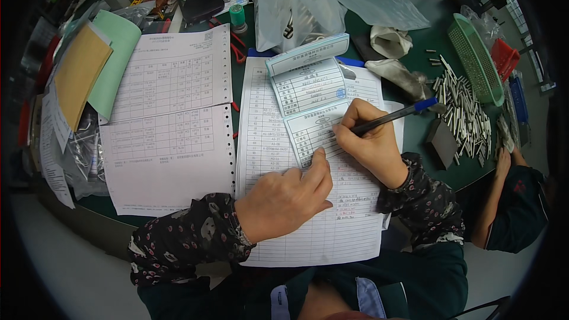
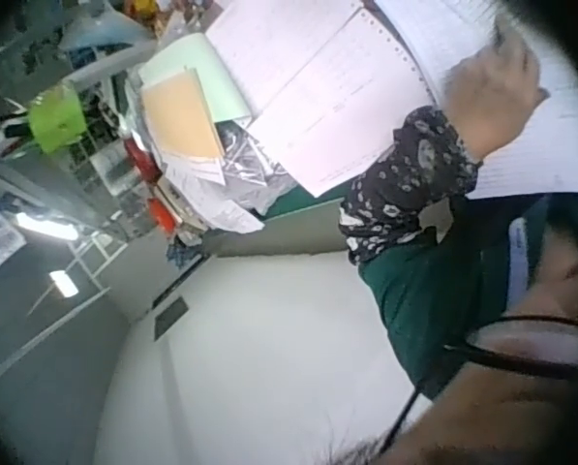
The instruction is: The recorder uses a pen to write notes on a notepad and log information on industrial tracking forms attached to a clipboard.
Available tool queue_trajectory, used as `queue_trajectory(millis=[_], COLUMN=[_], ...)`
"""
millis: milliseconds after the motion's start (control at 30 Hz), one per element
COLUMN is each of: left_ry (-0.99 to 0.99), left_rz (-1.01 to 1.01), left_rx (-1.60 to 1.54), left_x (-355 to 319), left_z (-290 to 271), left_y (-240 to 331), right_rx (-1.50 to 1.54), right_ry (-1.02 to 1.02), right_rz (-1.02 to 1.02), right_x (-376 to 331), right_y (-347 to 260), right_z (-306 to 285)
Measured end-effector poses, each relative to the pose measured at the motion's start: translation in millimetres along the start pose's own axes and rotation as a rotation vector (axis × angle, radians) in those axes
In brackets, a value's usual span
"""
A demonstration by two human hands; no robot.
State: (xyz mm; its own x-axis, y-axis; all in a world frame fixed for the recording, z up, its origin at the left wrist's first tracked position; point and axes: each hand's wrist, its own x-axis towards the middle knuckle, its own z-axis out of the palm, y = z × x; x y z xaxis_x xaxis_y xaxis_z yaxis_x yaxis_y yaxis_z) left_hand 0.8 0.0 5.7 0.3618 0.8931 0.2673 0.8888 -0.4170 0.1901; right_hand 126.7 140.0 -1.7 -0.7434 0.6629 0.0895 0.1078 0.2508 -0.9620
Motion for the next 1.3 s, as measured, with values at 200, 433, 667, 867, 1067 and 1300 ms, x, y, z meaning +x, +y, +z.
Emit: queue_trajectory(millis=[200,433,667,867,1067,1300], left_ry=[0.007,-0.002,0.001,-0.011,-0.012,-0.006], left_rz=[0.014,0.002,0.002,-0.003,-0.002,-0.003], left_rx=[-0.019,-0.014,-0.027,-0.038,-0.038,-0.028], left_x=[0.2,-0.9,0.1,1.0,1.0,1.0], left_z=[1.0,-0.2,-0.3,-1.7,-1.0,-1.3], left_y=[-0.6,0.1,0.0,0.1,-0.4,-0.1], right_rx=[-0.002,0.03,0.02,0.005,0.002,-0.014], right_ry=[-0.011,-0.012,-0.008,-0.015,-0.013,-0.029], right_rz=[0.023,0.037,0.04,0.015,0.016,0.01], right_x=[0.0,0.6,0.5,0.9,0.8,1.4], right_y=[-0.6,-2.5,-1.8,1.1,0.9,-0.5], right_z=[0.0,0.6,0.1,-0.4,0.1,-0.3])
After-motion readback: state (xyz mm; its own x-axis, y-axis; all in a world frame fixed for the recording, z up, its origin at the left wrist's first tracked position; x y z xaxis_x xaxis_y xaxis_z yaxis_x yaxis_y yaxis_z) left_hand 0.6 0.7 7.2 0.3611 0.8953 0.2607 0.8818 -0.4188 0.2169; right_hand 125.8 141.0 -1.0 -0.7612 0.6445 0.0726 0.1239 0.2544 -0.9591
